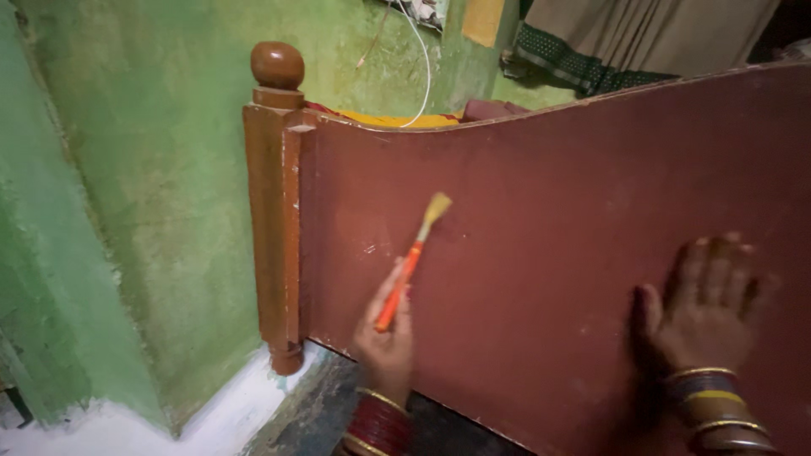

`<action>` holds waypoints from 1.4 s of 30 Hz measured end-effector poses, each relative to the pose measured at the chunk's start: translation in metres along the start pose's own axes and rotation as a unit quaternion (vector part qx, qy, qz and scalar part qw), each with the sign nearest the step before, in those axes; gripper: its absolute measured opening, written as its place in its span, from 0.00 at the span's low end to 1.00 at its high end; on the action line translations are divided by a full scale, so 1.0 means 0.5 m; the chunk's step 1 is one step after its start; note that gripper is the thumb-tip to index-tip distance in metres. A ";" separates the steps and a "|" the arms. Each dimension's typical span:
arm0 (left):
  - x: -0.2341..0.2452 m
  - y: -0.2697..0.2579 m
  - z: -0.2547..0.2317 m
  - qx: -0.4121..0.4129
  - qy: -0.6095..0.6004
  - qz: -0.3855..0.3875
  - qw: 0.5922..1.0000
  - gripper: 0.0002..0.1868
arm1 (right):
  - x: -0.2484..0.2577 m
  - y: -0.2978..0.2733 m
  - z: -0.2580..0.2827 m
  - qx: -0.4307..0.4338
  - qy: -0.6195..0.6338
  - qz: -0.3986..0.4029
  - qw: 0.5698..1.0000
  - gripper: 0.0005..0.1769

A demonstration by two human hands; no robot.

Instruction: The person paints a reddish-brown wooden headboard using a small paintbrush. They hold the headboard steady with one hand while applying paint with the other, working across the surface in repeated strokes.

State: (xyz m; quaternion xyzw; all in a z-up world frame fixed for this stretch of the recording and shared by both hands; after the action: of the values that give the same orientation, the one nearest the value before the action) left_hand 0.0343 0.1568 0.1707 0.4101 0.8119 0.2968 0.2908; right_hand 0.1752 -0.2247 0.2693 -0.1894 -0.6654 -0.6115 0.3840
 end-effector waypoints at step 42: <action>-0.293 -0.071 -0.176 -0.131 0.049 0.088 0.986 0.21 | 0.056 -0.006 -0.038 -0.047 0.016 -0.058 0.997 0.49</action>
State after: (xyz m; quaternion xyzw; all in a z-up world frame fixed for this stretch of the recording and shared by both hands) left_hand 0.0263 -0.0050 0.2363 0.4234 0.7401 0.4444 0.2747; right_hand 0.1604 -0.2495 0.2873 -0.1585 -0.6394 -0.6662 0.3495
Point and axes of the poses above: each hand's wrist, its own y-axis towards the middle knuckle, its own x-axis out of the back of the hand, z = x × y, the point moved 10 cm from there along y, towards the middle knuckle, and after that the axes turned 13 degrees about z, right-handed, at the moved point
